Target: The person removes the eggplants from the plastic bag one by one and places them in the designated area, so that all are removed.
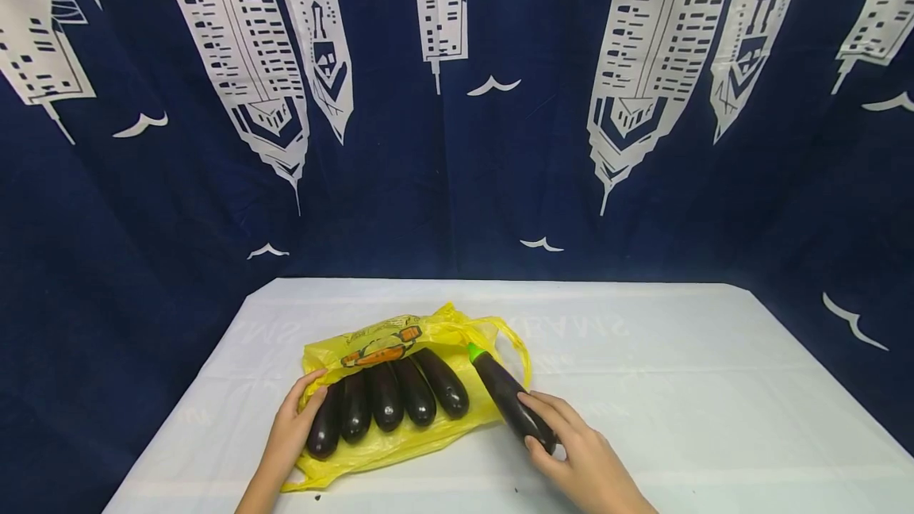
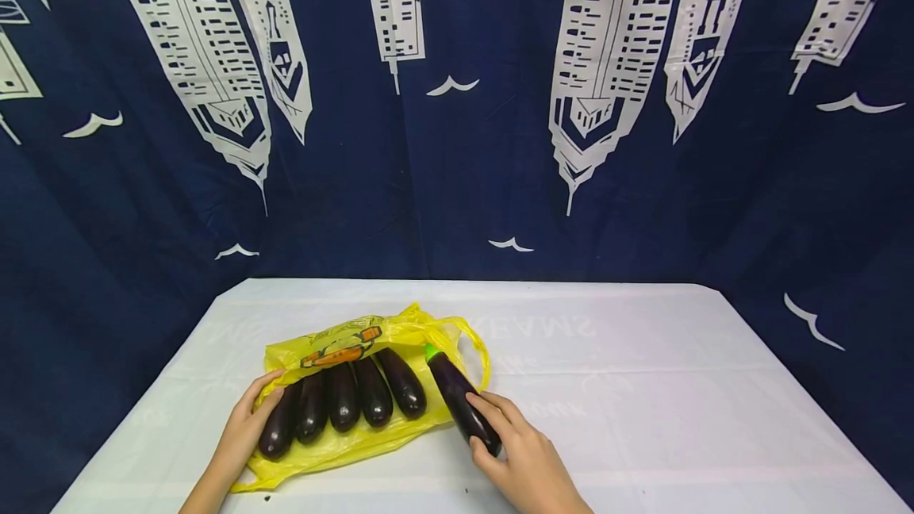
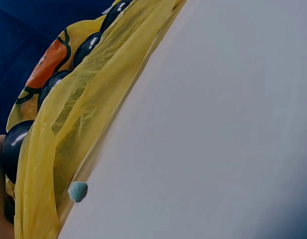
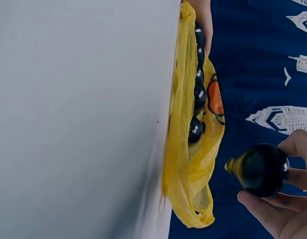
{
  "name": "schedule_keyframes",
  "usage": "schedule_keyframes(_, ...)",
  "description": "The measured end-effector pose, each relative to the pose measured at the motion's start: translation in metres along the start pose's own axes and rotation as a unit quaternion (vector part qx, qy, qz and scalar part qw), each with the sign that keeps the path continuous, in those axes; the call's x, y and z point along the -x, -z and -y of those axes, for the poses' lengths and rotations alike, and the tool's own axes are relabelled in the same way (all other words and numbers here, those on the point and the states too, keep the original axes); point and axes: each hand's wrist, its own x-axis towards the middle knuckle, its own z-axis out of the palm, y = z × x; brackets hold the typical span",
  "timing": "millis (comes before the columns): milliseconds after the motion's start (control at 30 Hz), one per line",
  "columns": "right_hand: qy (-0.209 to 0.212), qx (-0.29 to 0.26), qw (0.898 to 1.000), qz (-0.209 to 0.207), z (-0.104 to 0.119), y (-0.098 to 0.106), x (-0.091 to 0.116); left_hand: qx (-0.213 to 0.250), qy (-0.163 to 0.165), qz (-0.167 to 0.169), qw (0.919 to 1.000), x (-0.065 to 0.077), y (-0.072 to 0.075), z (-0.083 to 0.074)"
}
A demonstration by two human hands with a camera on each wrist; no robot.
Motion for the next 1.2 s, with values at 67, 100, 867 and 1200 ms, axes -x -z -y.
schedule_keyframes(67, -0.003, -0.002, 1.0, -0.005, -0.001, 0.003, 0.001, -0.001, 0.001, 0.0, 1.0, 0.0, 0.0, 0.0)
schedule_keyframes(100, -0.004, -0.004, 1.0, -0.01, -0.001, 0.004, 0.001, -0.001, 0.001, 0.001, 1.0, 0.0, 0.0, 0.0)
schedule_keyframes(867, -0.048, -0.053, 0.994, -0.078, -0.047, 0.003, -0.02, -0.001, 0.005, 0.001, 1.0, 0.001, -0.001, 0.001)
schedule_keyframes(1200, -0.085, -0.06, 0.994, -0.025, -0.062, -0.008, -0.028, -0.004, 0.002, 0.002, 1.0, 0.001, 0.001, -0.001)
